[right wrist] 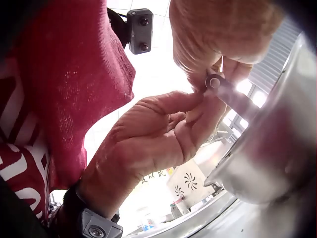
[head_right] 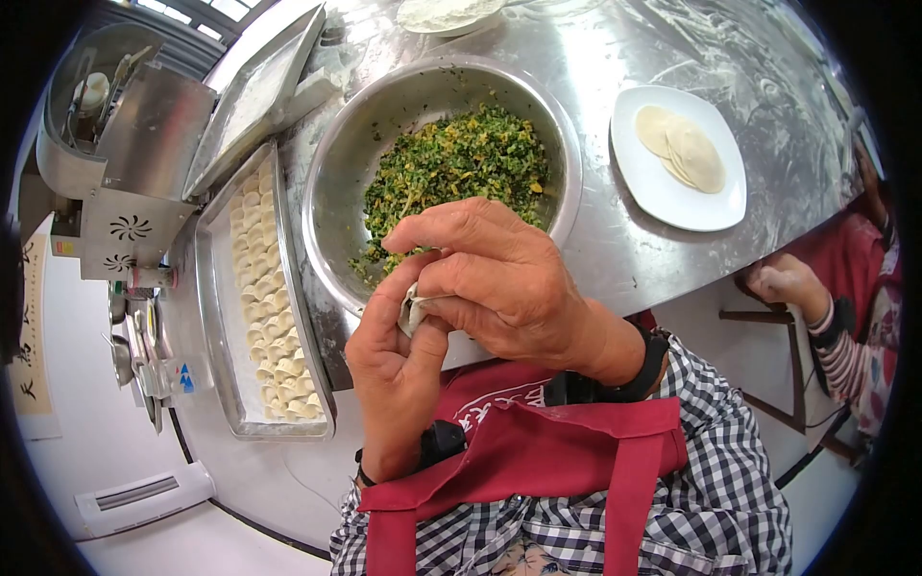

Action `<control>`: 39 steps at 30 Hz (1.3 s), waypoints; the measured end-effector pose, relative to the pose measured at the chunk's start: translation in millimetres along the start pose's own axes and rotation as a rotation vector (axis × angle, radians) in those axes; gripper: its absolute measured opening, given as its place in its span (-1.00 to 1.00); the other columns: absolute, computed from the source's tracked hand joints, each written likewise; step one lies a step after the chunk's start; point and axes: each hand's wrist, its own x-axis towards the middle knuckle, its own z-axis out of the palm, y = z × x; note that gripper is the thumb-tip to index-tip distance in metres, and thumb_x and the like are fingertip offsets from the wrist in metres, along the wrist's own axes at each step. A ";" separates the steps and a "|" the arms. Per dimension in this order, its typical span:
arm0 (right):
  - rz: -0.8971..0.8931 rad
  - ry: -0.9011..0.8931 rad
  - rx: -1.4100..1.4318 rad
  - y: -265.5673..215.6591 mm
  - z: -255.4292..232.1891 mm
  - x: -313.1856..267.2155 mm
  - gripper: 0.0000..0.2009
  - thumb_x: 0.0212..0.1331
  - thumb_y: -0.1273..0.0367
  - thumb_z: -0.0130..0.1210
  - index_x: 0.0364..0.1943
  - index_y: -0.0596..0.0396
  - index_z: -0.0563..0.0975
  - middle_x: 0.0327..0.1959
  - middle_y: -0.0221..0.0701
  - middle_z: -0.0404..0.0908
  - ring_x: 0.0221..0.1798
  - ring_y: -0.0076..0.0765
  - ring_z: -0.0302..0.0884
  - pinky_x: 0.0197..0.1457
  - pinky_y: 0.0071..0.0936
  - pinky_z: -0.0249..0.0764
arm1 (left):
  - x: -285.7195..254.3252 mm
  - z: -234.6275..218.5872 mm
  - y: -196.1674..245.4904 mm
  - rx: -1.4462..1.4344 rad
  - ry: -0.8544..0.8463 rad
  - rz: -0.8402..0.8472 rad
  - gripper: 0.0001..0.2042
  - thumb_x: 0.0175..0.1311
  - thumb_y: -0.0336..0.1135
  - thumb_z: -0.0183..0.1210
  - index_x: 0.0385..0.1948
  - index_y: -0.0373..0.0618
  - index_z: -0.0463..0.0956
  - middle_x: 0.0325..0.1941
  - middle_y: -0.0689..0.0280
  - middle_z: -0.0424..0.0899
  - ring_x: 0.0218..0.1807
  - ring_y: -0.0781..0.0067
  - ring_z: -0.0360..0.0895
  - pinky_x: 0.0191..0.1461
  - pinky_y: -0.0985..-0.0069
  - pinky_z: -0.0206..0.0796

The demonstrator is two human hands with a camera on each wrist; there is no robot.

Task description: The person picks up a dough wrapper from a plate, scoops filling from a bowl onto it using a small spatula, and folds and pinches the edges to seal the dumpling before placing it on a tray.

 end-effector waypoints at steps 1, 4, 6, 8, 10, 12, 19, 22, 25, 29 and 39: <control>0.010 -0.022 0.015 0.0 -0.7 -0.8 -0.84 -0.24 0.53 0.21 -0.49 0.17 0.49 -0.16 -0.22 0.51 -0.15 -0.21 0.49 -0.18 -0.41 0.42 | 0.5 -2.2 1.4 -0.074 -0.022 -0.051 -0.54 0.09 -0.69 -0.11 0.12 -0.37 0.20 0.10 0.16 0.38 0.11 0.46 0.34 0.14 0.58 0.20; 0.160 0.034 0.103 -8.0 2.1 0.9 -0.79 -0.27 0.56 0.22 -0.45 0.15 0.49 -0.13 -0.21 0.49 -0.14 -0.21 0.49 -0.18 -0.41 0.42 | 3.0 -1.6 4.7 -0.131 -0.019 -0.075 -0.53 0.07 -0.70 -0.12 0.11 -0.38 0.21 0.11 0.16 0.37 0.11 0.44 0.33 0.16 0.56 0.19; 0.155 0.024 0.110 -6.8 1.7 1.4 -0.78 -0.28 0.57 0.22 -0.43 0.15 0.50 -0.12 -0.21 0.49 -0.13 -0.21 0.49 -0.17 -0.41 0.42 | 3.5 -0.9 6.2 -0.114 0.005 -0.046 -0.53 0.06 -0.69 -0.11 0.11 -0.38 0.21 0.11 0.15 0.36 0.11 0.44 0.34 0.16 0.56 0.18; 0.150 0.014 0.114 -6.0 0.0 0.3 -0.76 -0.29 0.57 0.22 -0.42 0.14 0.50 -0.11 -0.21 0.48 -0.13 -0.21 0.48 -0.16 -0.41 0.42 | 3.8 -0.1 7.3 -0.080 0.022 -0.054 -0.51 0.06 -0.70 -0.11 0.13 -0.35 0.19 0.12 0.13 0.36 0.14 0.41 0.33 0.16 0.55 0.19; 0.143 -0.025 0.121 -4.4 -2.5 -2.8 -0.77 -0.27 0.58 0.22 -0.41 0.16 0.50 -0.12 -0.22 0.49 -0.11 -0.22 0.48 -0.13 -0.42 0.43 | 5.1 1.3 8.2 -0.071 0.018 -0.057 -0.53 0.07 -0.69 -0.09 0.12 -0.35 0.20 0.12 0.12 0.37 0.14 0.40 0.34 0.16 0.55 0.20; 0.154 -0.003 0.140 -3.2 -0.7 -5.8 -0.78 -0.26 0.58 0.22 -0.42 0.16 0.50 -0.12 -0.22 0.49 -0.13 -0.22 0.48 -0.15 -0.43 0.44 | 5.0 1.5 7.3 -0.062 0.016 -0.060 -0.54 0.09 -0.68 -0.08 0.12 -0.35 0.20 0.11 0.12 0.37 0.13 0.39 0.35 0.16 0.55 0.20; 0.174 0.153 0.142 -8.3 7.0 -2.1 -0.85 -0.21 0.55 0.21 -0.47 0.16 0.52 -0.18 -0.21 0.52 -0.26 -0.27 0.50 -0.30 -0.48 0.44 | 2.1 2.8 -4.8 -0.678 0.088 -0.238 -0.59 0.15 -0.50 0.08 0.06 -0.33 0.25 0.00 0.15 0.45 -0.04 0.44 0.46 0.00 0.54 0.36; 0.104 0.088 0.082 -2.2 5.8 -5.5 -0.84 -0.21 0.54 0.21 -0.45 0.16 0.51 -0.18 -0.22 0.52 -0.24 -0.26 0.50 -0.29 -0.47 0.43 | 2.6 3.8 -3.6 -0.711 0.095 -0.241 -0.60 0.17 -0.49 0.07 0.07 -0.32 0.24 0.01 0.14 0.45 -0.04 0.43 0.47 0.00 0.52 0.37; 0.080 0.046 0.077 0.0 4.7 -5.4 -0.84 -0.21 0.53 0.21 -0.47 0.16 0.50 -0.17 -0.23 0.51 -0.23 -0.23 0.50 -0.25 -0.42 0.42 | 3.0 7.2 -2.5 -0.618 0.108 -0.232 -0.58 0.18 -0.54 0.03 0.10 -0.33 0.21 0.05 0.12 0.42 0.00 0.40 0.45 0.04 0.50 0.35; 0.089 0.010 0.061 0.6 1.3 -3.8 -0.85 -0.20 0.53 0.20 -0.47 0.15 0.50 -0.15 -0.24 0.51 -0.19 -0.21 0.49 -0.20 -0.39 0.40 | 2.1 10.1 0.7 -0.194 0.079 -0.045 -0.55 0.16 -0.65 -0.07 0.15 -0.36 0.15 0.11 0.11 0.37 0.06 0.40 0.40 0.09 0.53 0.28; 0.173 -0.046 0.145 -2.7 -4.2 -1.0 -0.77 -0.26 0.56 0.23 -0.39 0.13 0.54 -0.03 -0.24 0.46 -0.07 -0.19 0.45 -0.06 -0.38 0.38 | 2.5 4.3 0.9 -0.071 0.009 -0.031 -0.49 0.09 -0.71 -0.10 0.17 -0.37 0.10 0.23 0.10 0.22 0.17 0.41 0.28 0.12 0.59 0.22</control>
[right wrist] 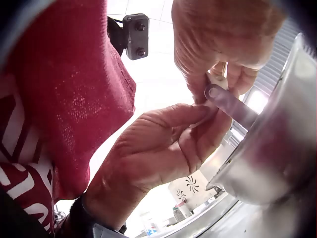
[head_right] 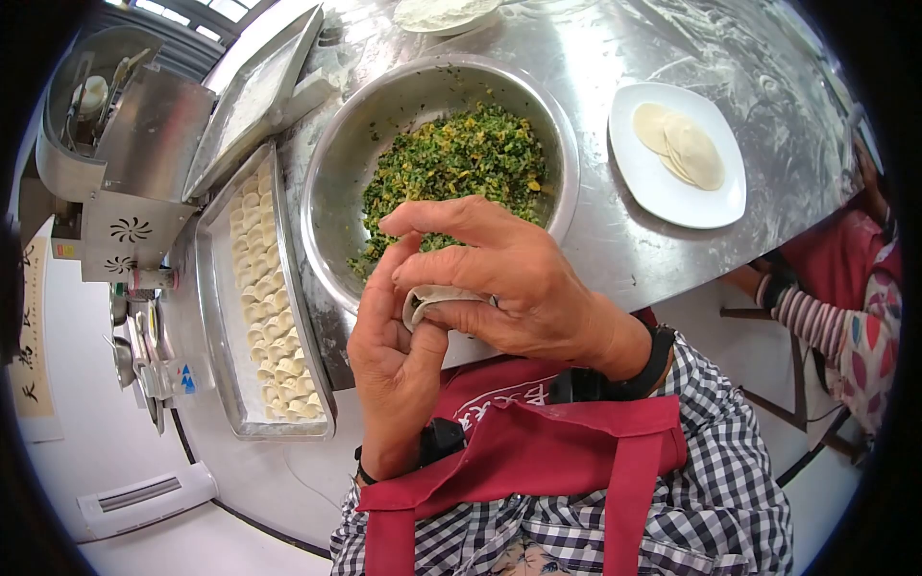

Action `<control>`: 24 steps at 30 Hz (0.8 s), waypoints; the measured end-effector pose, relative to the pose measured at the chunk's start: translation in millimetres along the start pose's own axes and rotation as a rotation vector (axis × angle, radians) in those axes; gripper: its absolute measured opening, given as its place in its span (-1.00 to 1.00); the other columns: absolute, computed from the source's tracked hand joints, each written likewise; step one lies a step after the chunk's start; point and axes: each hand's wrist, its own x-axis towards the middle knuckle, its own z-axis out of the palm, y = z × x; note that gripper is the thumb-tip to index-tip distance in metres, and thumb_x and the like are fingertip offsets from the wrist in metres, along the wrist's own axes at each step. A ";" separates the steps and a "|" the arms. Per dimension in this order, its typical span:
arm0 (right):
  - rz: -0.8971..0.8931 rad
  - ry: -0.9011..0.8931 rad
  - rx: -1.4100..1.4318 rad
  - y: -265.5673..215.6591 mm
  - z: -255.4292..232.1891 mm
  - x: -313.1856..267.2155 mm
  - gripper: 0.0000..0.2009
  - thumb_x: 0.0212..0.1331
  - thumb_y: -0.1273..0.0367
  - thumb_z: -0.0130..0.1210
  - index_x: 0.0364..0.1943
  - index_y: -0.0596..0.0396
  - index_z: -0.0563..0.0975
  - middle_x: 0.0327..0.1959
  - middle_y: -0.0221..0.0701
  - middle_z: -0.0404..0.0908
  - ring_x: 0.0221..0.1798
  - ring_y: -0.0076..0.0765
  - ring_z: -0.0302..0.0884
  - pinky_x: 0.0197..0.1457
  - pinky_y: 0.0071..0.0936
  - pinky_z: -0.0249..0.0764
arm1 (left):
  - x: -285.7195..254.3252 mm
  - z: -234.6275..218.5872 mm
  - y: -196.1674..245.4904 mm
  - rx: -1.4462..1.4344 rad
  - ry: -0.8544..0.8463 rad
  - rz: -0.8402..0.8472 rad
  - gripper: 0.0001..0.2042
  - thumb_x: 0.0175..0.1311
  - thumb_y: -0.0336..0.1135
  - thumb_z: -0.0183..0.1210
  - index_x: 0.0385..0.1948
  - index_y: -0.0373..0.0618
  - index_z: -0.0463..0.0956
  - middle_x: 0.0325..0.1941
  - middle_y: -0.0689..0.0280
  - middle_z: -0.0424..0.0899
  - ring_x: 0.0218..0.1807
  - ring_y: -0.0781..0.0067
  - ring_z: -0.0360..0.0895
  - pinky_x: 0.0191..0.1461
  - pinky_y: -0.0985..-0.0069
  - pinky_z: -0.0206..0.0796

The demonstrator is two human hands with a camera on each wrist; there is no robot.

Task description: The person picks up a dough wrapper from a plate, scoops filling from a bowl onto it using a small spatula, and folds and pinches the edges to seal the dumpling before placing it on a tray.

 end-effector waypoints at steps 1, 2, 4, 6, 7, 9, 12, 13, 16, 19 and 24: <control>-0.015 -0.024 -0.024 0.6 -0.5 0.0 -0.76 -0.27 0.57 0.22 -0.38 0.13 0.54 -0.02 -0.24 0.45 -0.06 -0.19 0.45 -0.05 -0.38 0.38 | 0.8 -0.3 0.5 0.004 0.000 0.001 -0.48 0.09 -0.71 -0.09 0.18 -0.36 0.10 0.24 0.09 0.21 0.18 0.40 0.28 0.12 0.58 0.22; -0.016 -0.024 -0.024 0.9 -0.5 -0.6 -0.76 -0.27 0.57 0.22 -0.38 0.13 0.54 -0.02 -0.24 0.45 -0.06 -0.19 0.45 -0.05 -0.38 0.38 | 1.3 -0.5 0.6 0.009 -0.001 0.003 -0.47 0.08 -0.71 -0.08 0.18 -0.36 0.09 0.25 0.08 0.19 0.19 0.39 0.27 0.12 0.58 0.23; 0.010 0.002 0.089 1.6 -0.4 -2.2 -0.78 -0.24 0.59 0.22 -0.40 0.12 0.54 -0.06 -0.24 0.47 -0.08 -0.25 0.46 -0.09 -0.43 0.41 | 2.3 0.5 0.7 -0.021 0.002 0.010 -0.48 0.09 -0.68 -0.05 0.17 -0.36 0.10 0.23 0.07 0.22 0.18 0.36 0.29 0.11 0.56 0.24; 0.027 0.018 0.138 4.8 0.7 -6.3 -0.79 -0.22 0.59 0.21 -0.40 0.12 0.54 -0.09 -0.24 0.47 -0.10 -0.28 0.47 -0.12 -0.45 0.42 | 2.8 0.9 -1.6 -0.050 0.005 0.016 -0.49 0.11 -0.66 -0.03 0.17 -0.35 0.11 0.21 0.07 0.25 0.17 0.34 0.31 0.11 0.54 0.26; 0.042 0.033 0.186 6.7 1.5 -8.1 -0.81 -0.20 0.59 0.21 -0.41 0.12 0.54 -0.11 -0.24 0.48 -0.12 -0.30 0.48 -0.15 -0.48 0.43 | 2.5 -0.2 -7.4 -0.192 0.018 -0.023 -0.52 0.12 -0.63 -0.01 0.15 -0.35 0.14 0.16 0.07 0.31 0.13 0.32 0.35 0.10 0.51 0.29; 0.046 0.065 0.211 8.4 3.3 -9.4 -0.82 -0.19 0.58 0.21 -0.41 0.13 0.54 -0.13 -0.25 0.48 -0.15 -0.33 0.48 -0.18 -0.50 0.44 | 2.4 -1.0 -9.8 -0.334 0.031 -0.064 -0.54 0.14 -0.61 0.01 0.12 -0.34 0.18 0.11 0.08 0.37 0.10 0.31 0.39 0.09 0.47 0.32; 0.051 0.114 0.189 2.6 5.5 -6.2 -0.84 -0.17 0.57 0.21 -0.42 0.15 0.54 -0.15 -0.25 0.48 -0.20 -0.36 0.49 -0.22 -0.52 0.45 | 2.1 -1.7 -9.6 -0.555 0.060 -0.201 -0.60 0.17 -0.56 0.03 0.08 -0.34 0.24 0.02 0.10 0.45 0.02 0.29 0.45 0.06 0.41 0.36; 0.050 0.132 0.140 0.9 6.1 -4.7 -0.84 -0.17 0.57 0.21 -0.42 0.15 0.54 -0.16 -0.25 0.49 -0.23 -0.37 0.49 -0.23 -0.52 0.45 | 1.0 -1.3 -12.2 -0.599 0.070 -0.192 -0.62 0.18 -0.55 0.02 0.07 -0.34 0.25 0.01 0.11 0.46 0.01 0.29 0.46 0.06 0.40 0.37; -0.002 0.130 0.050 1.8 7.7 -2.9 -0.84 -0.18 0.56 0.21 -0.43 0.15 0.54 -0.18 -0.26 0.50 -0.21 -0.34 0.49 -0.23 -0.51 0.45 | 1.3 -0.8 -8.5 -0.635 0.061 -0.210 -0.62 0.21 -0.55 -0.02 0.09 -0.35 0.23 0.04 0.10 0.43 0.04 0.34 0.43 0.09 0.45 0.32; -0.062 0.068 -0.042 5.2 4.7 -2.4 -0.86 -0.19 0.54 0.21 -0.46 0.15 0.52 -0.18 -0.26 0.50 -0.18 -0.27 0.48 -0.20 -0.45 0.43 | 1.5 3.0 -4.1 -0.546 0.058 -0.202 -0.61 0.22 -0.57 -0.06 0.12 -0.36 0.20 0.08 0.08 0.39 0.08 0.35 0.40 0.11 0.46 0.31; -0.120 -0.035 -0.088 9.3 -1.5 -0.8 -0.86 -0.17 0.47 0.21 -0.48 0.18 0.51 -0.15 -0.23 0.49 -0.13 -0.22 0.45 -0.16 -0.40 0.41 | -1.1 2.2 -9.6 -0.251 0.015 -0.102 -0.57 0.21 -0.61 -0.12 0.16 -0.37 0.14 0.15 0.09 0.33 0.11 0.36 0.37 0.13 0.49 0.26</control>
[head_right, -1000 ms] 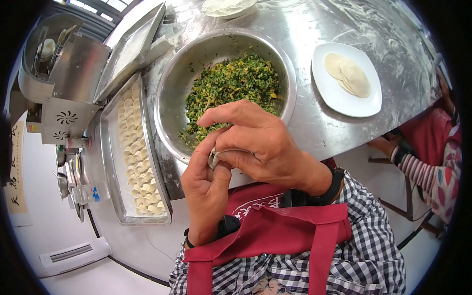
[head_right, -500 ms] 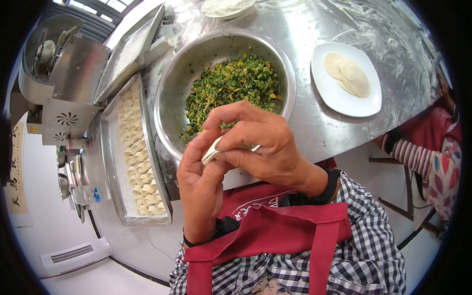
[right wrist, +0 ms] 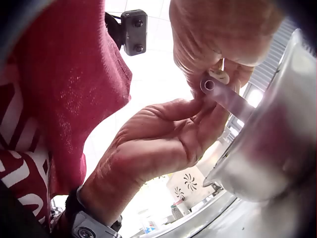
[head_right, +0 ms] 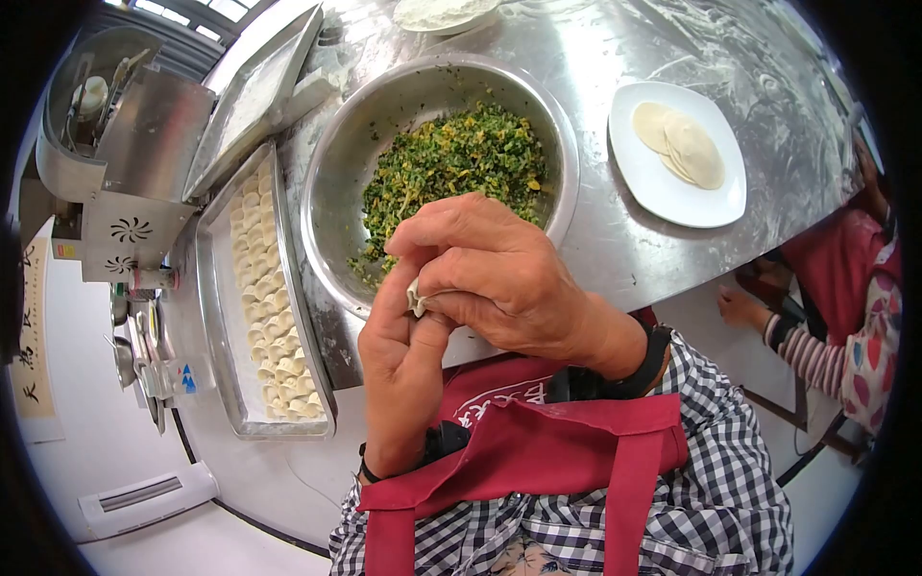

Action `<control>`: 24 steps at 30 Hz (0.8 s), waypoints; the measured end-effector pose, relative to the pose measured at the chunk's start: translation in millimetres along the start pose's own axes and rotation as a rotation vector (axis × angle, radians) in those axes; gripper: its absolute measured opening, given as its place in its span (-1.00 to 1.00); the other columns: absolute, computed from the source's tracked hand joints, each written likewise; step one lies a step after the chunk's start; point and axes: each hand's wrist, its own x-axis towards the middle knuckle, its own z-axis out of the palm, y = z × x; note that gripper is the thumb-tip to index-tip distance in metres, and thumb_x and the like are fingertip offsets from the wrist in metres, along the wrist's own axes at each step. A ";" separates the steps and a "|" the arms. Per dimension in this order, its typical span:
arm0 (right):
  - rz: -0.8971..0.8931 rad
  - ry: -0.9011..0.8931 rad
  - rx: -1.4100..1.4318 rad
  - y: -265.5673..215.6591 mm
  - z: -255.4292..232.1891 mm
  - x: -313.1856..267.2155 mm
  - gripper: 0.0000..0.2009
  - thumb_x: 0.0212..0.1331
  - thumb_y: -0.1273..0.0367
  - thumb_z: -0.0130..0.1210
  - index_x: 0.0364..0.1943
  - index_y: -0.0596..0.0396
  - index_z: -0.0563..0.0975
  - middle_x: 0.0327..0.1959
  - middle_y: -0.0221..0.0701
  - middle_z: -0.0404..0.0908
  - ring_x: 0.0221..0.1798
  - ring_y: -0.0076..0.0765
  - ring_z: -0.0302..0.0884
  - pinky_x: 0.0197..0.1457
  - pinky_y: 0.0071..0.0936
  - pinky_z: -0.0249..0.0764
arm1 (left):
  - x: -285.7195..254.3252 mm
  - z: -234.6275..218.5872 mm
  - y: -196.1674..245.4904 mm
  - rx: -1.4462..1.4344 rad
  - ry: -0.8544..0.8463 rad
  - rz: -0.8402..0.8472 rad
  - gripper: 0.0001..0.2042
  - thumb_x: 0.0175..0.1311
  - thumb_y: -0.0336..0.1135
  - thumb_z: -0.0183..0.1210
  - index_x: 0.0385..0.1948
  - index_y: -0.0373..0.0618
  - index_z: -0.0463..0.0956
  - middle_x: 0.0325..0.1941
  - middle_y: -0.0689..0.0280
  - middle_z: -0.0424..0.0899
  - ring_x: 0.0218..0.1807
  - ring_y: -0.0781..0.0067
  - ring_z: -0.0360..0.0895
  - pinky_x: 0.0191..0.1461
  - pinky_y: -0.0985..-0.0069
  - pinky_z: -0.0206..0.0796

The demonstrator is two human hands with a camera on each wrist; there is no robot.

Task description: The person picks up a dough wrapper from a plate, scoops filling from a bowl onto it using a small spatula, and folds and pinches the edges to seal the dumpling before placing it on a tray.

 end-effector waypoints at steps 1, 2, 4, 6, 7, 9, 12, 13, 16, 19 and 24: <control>-0.038 -0.062 -0.044 0.4 -2.0 0.3 -0.84 -0.13 0.42 0.22 -0.46 0.20 0.51 -0.13 -0.18 0.48 -0.10 -0.21 0.43 -0.15 -0.41 0.42 | 0.7 -2.2 0.5 0.186 -0.049 0.077 -0.55 0.18 -0.63 -0.14 0.17 -0.38 0.12 0.16 0.12 0.33 0.12 0.38 0.35 0.15 0.52 0.21; -0.038 -0.062 -0.044 -0.4 -2.0 0.1 -0.84 -0.13 0.42 0.22 -0.46 0.20 0.51 -0.13 -0.18 0.48 -0.10 -0.21 0.43 -0.15 -0.41 0.42 | 1.1 -4.1 1.2 0.373 -0.098 0.155 -0.53 0.15 -0.65 -0.16 0.18 -0.39 0.10 0.16 0.14 0.33 0.13 0.40 0.34 0.18 0.55 0.16; 0.022 -0.043 0.032 -2.6 -2.2 -0.5 -0.83 -0.15 0.43 0.22 -0.43 0.17 0.53 -0.09 -0.17 0.46 -0.09 -0.15 0.44 -0.08 -0.35 0.40 | 1.6 -6.4 4.0 0.352 -0.106 0.104 -0.51 0.12 -0.67 -0.17 0.18 -0.38 0.09 0.18 0.15 0.31 0.15 0.40 0.32 0.19 0.55 0.13; 0.055 -0.019 0.057 -4.0 -0.4 -0.3 -0.83 -0.16 0.43 0.22 -0.42 0.16 0.54 -0.06 -0.18 0.45 -0.07 -0.13 0.43 -0.06 -0.34 0.39 | 1.9 -4.9 6.5 0.333 -0.114 0.055 -0.48 0.09 -0.68 -0.18 0.19 -0.38 0.07 0.20 0.15 0.29 0.17 0.41 0.30 0.21 0.56 0.10; 0.087 0.006 0.083 -4.5 0.5 0.3 -0.83 -0.16 0.44 0.22 -0.41 0.14 0.55 -0.04 -0.18 0.44 -0.06 -0.11 0.43 -0.05 -0.33 0.38 | 2.5 -1.9 9.3 0.348 -0.088 0.069 -0.48 0.08 -0.69 -0.19 0.19 -0.38 0.08 0.21 0.14 0.27 0.18 0.41 0.28 0.21 0.55 0.09; 0.058 -0.024 0.060 -4.6 -1.3 3.7 -0.82 -0.17 0.46 0.22 -0.39 0.13 0.55 -0.02 -0.18 0.43 -0.04 -0.10 0.42 -0.03 -0.32 0.37 | 3.2 -0.2 11.1 0.363 -0.062 0.085 -0.47 0.06 -0.70 -0.20 0.19 -0.38 0.08 0.22 0.13 0.25 0.20 0.41 0.26 0.22 0.55 0.09; 0.024 -0.061 0.023 -4.2 -4.6 5.3 -0.79 -0.22 0.51 0.21 -0.39 0.10 0.54 0.00 -0.20 0.43 -0.02 -0.13 0.42 -0.03 -0.34 0.37 | 3.5 0.5 12.2 0.308 -0.054 0.024 -0.46 0.05 -0.70 -0.21 0.19 -0.38 0.07 0.24 0.12 0.21 0.21 0.40 0.24 0.22 0.54 0.09; 0.017 -0.069 0.012 -4.1 -5.2 5.1 -0.78 -0.26 0.53 0.21 -0.40 0.09 0.51 -0.01 -0.23 0.44 -0.01 -0.16 0.43 -0.03 -0.35 0.37 | 3.9 1.0 13.9 0.336 -0.064 0.020 -0.45 0.04 -0.71 -0.21 0.19 -0.39 0.07 0.24 0.12 0.22 0.21 0.39 0.24 0.22 0.54 0.09; 0.025 -0.056 0.026 -3.5 -5.7 3.1 -0.78 -0.25 0.52 0.21 -0.41 0.09 0.51 -0.01 -0.23 0.44 -0.01 -0.16 0.43 -0.03 -0.35 0.37 | 4.3 0.8 14.0 0.371 -0.072 0.007 -0.44 0.01 -0.71 -0.23 0.19 -0.40 0.06 0.24 0.11 0.22 0.21 0.38 0.24 0.23 0.53 0.09; 0.083 -0.002 0.077 -4.7 -1.6 1.1 -0.79 -0.26 0.52 0.22 -0.43 0.10 0.51 -0.01 -0.24 0.45 -0.02 -0.16 0.43 -0.03 -0.34 0.37 | 5.0 0.0 13.2 0.386 -0.068 0.009 -0.43 0.00 -0.72 -0.23 0.19 -0.40 0.06 0.24 0.10 0.22 0.21 0.37 0.24 0.23 0.53 0.09; 0.062 -0.001 0.048 -4.3 -1.9 2.2 -0.80 -0.29 0.54 0.22 -0.46 0.11 0.52 -0.02 -0.24 0.45 -0.04 -0.18 0.43 -0.04 -0.35 0.37 | 4.5 0.0 14.2 0.439 -0.066 0.037 -0.43 -0.01 -0.72 -0.23 0.19 -0.40 0.07 0.24 0.10 0.23 0.21 0.37 0.25 0.22 0.53 0.10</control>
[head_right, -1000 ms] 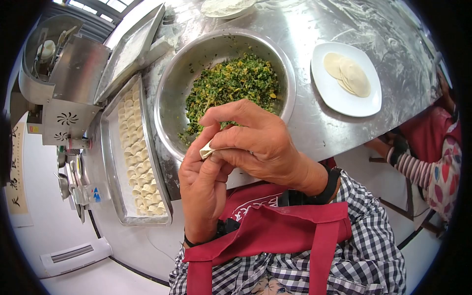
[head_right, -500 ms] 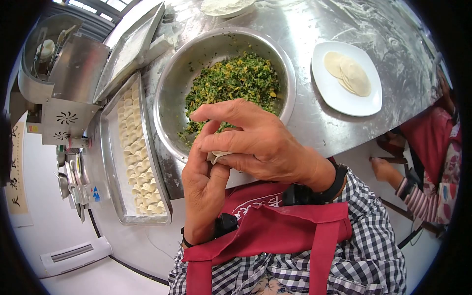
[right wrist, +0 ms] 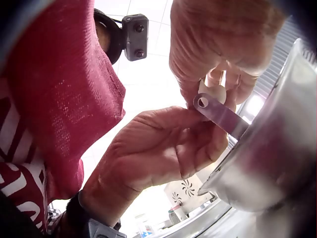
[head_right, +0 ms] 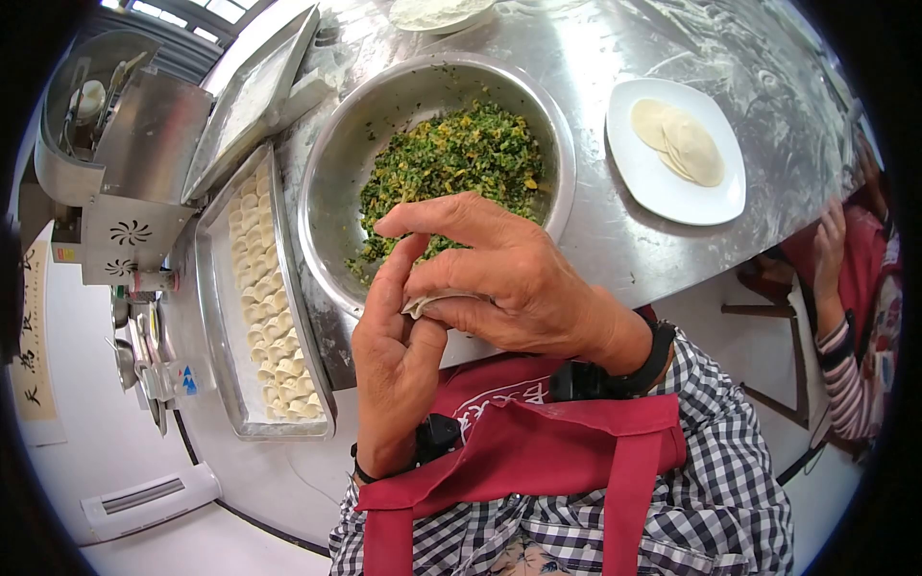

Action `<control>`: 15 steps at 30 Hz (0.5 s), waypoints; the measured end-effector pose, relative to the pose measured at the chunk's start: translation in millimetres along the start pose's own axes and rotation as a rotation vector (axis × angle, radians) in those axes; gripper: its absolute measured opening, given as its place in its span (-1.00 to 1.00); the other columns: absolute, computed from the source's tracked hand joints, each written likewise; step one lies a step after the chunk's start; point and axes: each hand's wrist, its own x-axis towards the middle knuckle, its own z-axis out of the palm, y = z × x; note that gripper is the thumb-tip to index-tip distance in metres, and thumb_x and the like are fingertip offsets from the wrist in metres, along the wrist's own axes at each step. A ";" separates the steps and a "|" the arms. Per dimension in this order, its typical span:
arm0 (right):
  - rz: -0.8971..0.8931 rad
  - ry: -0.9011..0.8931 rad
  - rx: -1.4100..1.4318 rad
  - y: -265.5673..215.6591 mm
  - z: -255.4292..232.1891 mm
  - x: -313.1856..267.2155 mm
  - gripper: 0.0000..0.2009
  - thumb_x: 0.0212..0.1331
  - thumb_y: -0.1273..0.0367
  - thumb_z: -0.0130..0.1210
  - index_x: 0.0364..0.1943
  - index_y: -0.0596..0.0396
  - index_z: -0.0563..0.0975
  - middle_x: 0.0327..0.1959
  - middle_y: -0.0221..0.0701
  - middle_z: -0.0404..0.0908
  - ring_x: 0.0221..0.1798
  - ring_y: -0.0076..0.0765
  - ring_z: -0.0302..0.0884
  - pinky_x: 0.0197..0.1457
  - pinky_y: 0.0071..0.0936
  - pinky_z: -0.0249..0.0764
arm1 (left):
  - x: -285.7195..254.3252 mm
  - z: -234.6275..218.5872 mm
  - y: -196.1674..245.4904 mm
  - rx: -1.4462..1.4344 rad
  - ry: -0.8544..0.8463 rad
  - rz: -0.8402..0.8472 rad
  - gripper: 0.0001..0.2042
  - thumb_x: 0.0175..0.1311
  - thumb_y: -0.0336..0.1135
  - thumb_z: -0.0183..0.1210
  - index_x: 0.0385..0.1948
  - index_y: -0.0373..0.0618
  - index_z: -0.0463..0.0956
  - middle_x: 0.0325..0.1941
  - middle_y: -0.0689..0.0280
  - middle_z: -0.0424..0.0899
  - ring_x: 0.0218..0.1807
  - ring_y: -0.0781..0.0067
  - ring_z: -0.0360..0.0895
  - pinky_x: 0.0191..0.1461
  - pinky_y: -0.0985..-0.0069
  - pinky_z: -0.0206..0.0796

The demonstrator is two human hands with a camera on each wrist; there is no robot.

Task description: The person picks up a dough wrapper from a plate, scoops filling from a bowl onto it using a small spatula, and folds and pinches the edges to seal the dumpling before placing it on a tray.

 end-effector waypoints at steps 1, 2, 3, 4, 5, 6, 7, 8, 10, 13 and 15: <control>-0.018 -0.011 -0.011 0.6 -0.6 -0.6 -0.80 -0.29 0.56 0.22 -0.46 0.11 0.52 -0.03 -0.24 0.46 -0.04 -0.18 0.43 -0.03 -0.35 0.37 | -0.1 0.1 0.7 -0.009 -0.005 -0.005 -0.44 0.01 -0.71 -0.22 0.19 -0.40 0.06 0.24 0.10 0.22 0.21 0.37 0.25 0.22 0.54 0.10; -0.018 -0.012 -0.011 0.4 -1.6 -0.9 -0.80 -0.29 0.56 0.22 -0.46 0.11 0.52 -0.03 -0.24 0.46 -0.04 -0.18 0.43 -0.03 -0.35 0.37 | -0.1 0.1 1.1 -0.018 -0.010 -0.011 -0.44 0.03 -0.70 -0.21 0.19 -0.40 0.06 0.24 0.10 0.22 0.21 0.37 0.25 0.22 0.54 0.10; -0.019 -0.014 0.003 0.0 -2.6 -1.1 -0.80 -0.24 0.51 0.23 -0.43 0.15 0.52 -0.05 -0.18 0.46 -0.03 -0.15 0.44 -0.04 -0.35 0.39 | -0.1 0.8 0.5 -0.018 -0.010 -0.011 -0.44 0.03 -0.70 -0.21 0.19 -0.40 0.06 0.24 0.10 0.22 0.21 0.37 0.25 0.22 0.54 0.10; -0.020 -0.017 0.017 -0.2 -3.2 -1.2 -0.79 -0.18 0.46 0.24 -0.39 0.19 0.52 -0.07 -0.12 0.46 -0.03 -0.12 0.44 -0.04 -0.34 0.40 | -0.1 2.2 -0.8 -0.118 0.003 0.010 -0.47 0.07 -0.68 -0.16 0.19 -0.37 0.08 0.20 0.09 0.27 0.18 0.34 0.29 0.17 0.53 0.16; -0.020 -0.017 0.017 -0.4 -2.7 -2.2 -0.79 -0.18 0.46 0.24 -0.39 0.19 0.52 -0.07 -0.12 0.46 -0.03 -0.12 0.44 -0.04 -0.34 0.40 | 0.1 2.9 -2.3 -0.218 0.016 0.031 -0.50 0.11 -0.65 -0.12 0.18 -0.35 0.11 0.17 0.07 0.32 0.16 0.32 0.33 0.13 0.51 0.23; 0.026 0.024 0.078 -0.9 -1.3 -4.0 -0.80 -0.17 0.47 0.24 -0.40 0.20 0.51 -0.08 -0.10 0.47 -0.04 -0.13 0.45 -0.06 -0.36 0.42 | 0.5 2.5 -5.0 -0.218 0.016 0.032 -0.50 0.11 -0.65 -0.12 0.18 -0.35 0.11 0.17 0.07 0.32 0.16 0.32 0.33 0.13 0.51 0.23; 0.073 0.065 0.140 -1.3 -0.2 -5.6 -0.81 -0.16 0.48 0.24 -0.41 0.20 0.51 -0.10 -0.09 0.47 -0.06 -0.15 0.46 -0.08 -0.38 0.44 | 0.8 2.0 -8.6 -0.342 0.000 0.014 -0.53 0.15 -0.61 -0.09 0.17 -0.35 0.12 0.15 0.08 0.32 0.16 0.32 0.33 0.14 0.50 0.23; 0.072 0.066 0.140 -2.0 0.8 -6.3 -0.81 -0.16 0.48 0.24 -0.41 0.20 0.51 -0.10 -0.09 0.47 -0.06 -0.15 0.46 -0.08 -0.38 0.44 | 0.9 1.6 -10.3 -0.466 -0.017 -0.005 -0.55 0.19 -0.57 -0.06 0.16 -0.35 0.13 0.14 0.09 0.33 0.16 0.33 0.32 0.15 0.49 0.23; 0.080 0.139 0.140 -3.0 2.6 -6.3 -0.84 -0.13 0.50 0.23 -0.43 0.20 0.49 -0.10 -0.07 0.47 -0.08 -0.17 0.49 -0.10 -0.40 0.46 | 0.5 4.4 -9.6 -0.632 -0.003 -0.052 -0.56 0.21 -0.52 -0.03 0.15 -0.35 0.15 0.10 0.10 0.36 0.10 0.33 0.37 0.11 0.44 0.29; 0.047 0.210 0.095 -5.6 7.4 -2.6 -0.88 -0.16 0.58 0.20 -0.47 0.21 0.52 -0.13 -0.15 0.51 -0.14 -0.25 0.53 -0.16 -0.47 0.49 | -0.3 4.8 -8.5 -0.815 0.014 -0.110 -0.58 0.24 -0.46 -0.02 0.13 -0.34 0.16 0.04 0.11 0.41 0.03 0.32 0.43 0.08 0.39 0.35; 0.047 0.209 0.087 -5.2 8.0 -2.2 -0.87 -0.16 0.58 0.20 -0.47 0.21 0.51 -0.13 -0.16 0.51 -0.14 -0.25 0.53 -0.16 -0.47 0.49 | -1.2 5.2 -6.4 -0.830 0.018 -0.123 -0.59 0.25 -0.44 -0.03 0.13 -0.33 0.17 0.02 0.11 0.42 0.03 0.32 0.44 0.08 0.40 0.35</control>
